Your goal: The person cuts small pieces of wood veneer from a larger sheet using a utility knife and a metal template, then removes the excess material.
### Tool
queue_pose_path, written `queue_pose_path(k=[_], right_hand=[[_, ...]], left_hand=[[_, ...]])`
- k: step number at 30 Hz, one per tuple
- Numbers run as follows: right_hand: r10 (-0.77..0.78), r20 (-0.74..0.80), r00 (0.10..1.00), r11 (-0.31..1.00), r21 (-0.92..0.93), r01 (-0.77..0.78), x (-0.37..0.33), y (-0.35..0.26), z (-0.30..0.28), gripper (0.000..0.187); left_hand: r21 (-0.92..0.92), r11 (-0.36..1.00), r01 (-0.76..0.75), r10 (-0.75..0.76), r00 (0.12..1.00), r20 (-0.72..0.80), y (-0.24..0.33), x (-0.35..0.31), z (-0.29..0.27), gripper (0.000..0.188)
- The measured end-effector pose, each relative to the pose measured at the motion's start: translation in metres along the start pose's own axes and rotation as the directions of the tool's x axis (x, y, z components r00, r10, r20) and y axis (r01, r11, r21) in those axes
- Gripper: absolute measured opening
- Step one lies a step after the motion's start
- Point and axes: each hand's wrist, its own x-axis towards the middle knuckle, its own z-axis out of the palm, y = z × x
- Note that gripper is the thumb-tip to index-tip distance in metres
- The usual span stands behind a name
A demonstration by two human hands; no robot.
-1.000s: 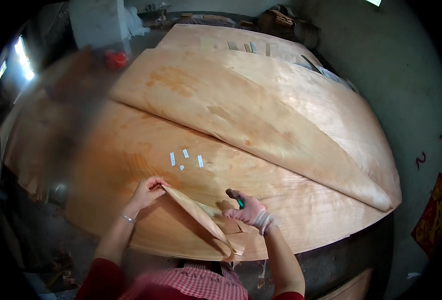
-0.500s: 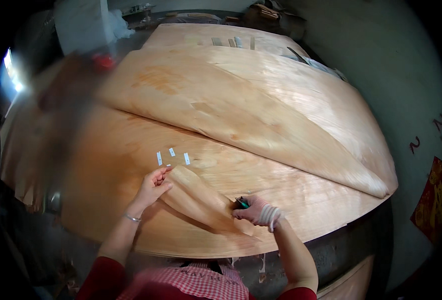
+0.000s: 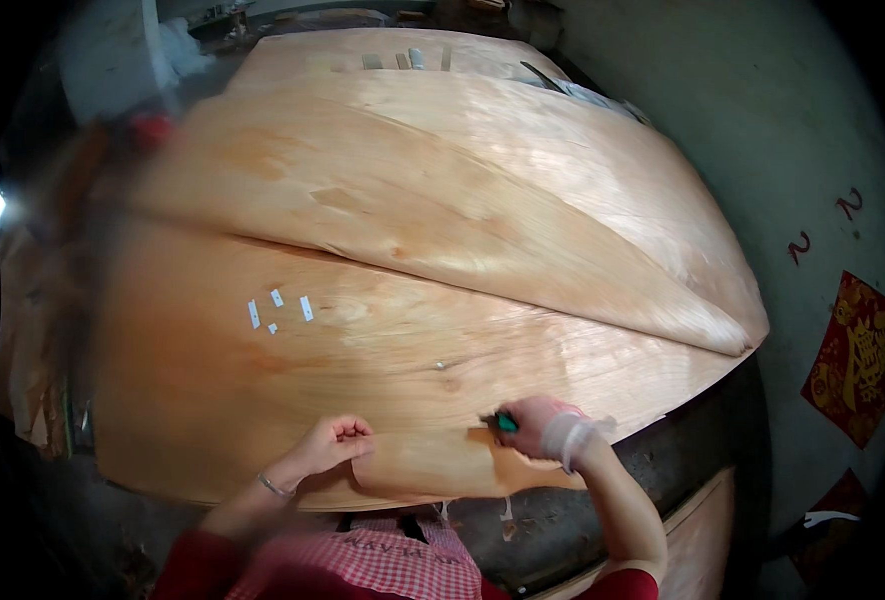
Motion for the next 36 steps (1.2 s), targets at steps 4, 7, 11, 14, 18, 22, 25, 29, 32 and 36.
queue_pose_path(k=[4, 7, 11, 14, 18, 22, 25, 29, 32, 36], right_hand=[[0.109, -0.151, 0.982, 0.993, -0.025, -0.114, 0.071, 0.019, 0.003, 0.023], [0.151, -0.184, 0.971, 0.98, -0.104, -0.172, 0.124, 0.028, 0.005, 0.022], [0.168, -0.148, 0.975, 0.966, -0.173, -0.192, 0.156, 0.028, 0.005, 0.022], [0.11, -0.236, 0.965, 0.963, -0.213, -0.162, 0.161, 0.029, 0.014, 0.022], [0.165, -0.485, 0.859, 0.962, -0.112, -0.248, 0.145, 0.024, 0.016, 0.028], [0.176, -0.345, 0.922, 0.971, -0.096, -0.221, 0.125, 0.002, 0.027, 0.031], [0.047, -0.185, 0.982, 0.992, -0.107, -0.068, 0.122, -0.014, 0.062, 0.031], [0.121, -0.132, 0.984, 0.992, -0.025, -0.125, 0.134, -0.039, 0.061, 0.034], [0.135, -0.146, 0.98, 0.989, -0.033, -0.141, 0.137, -0.033, 0.074, 0.035], [0.035, -0.095, 0.995, 0.996, -0.077, -0.043, 0.127, -0.006, 0.076, 0.034]], left_hand=[[0.517, 0.852, 0.079, 0.05, 0.972, -0.229, -0.009, 0.054, -0.004, 0.016], [0.742, 0.666, 0.076, 0.243, 0.918, -0.313, -0.002, 0.08, 0.0, 0.017], [0.958, 0.272, 0.09, 0.599, 0.764, -0.242, 0.0, 0.1, 0.008, 0.009], [0.991, 0.132, -0.009, 0.633, 0.77, -0.077, -0.006, 0.108, 0.035, 0.009], [0.99, 0.143, 0.015, 0.575, 0.813, -0.095, -0.034, 0.114, 0.047, 0.017], [0.987, 0.158, 0.01, 0.659, 0.744, -0.113, -0.037, 0.103, 0.043, 0.026], [0.968, 0.25, 0.02, 0.639, 0.747, -0.181, -0.041, 0.105, 0.046, 0.029], [0.972, 0.234, 0.026, 0.674, 0.716, -0.182, -0.055, 0.113, 0.043, 0.027], [0.974, 0.223, 0.036, 0.685, 0.705, -0.183, -0.052, 0.112, 0.043, 0.026], [0.953, 0.302, 0.02, 0.638, 0.739, -0.217, -0.051, 0.109, 0.039, 0.03]])
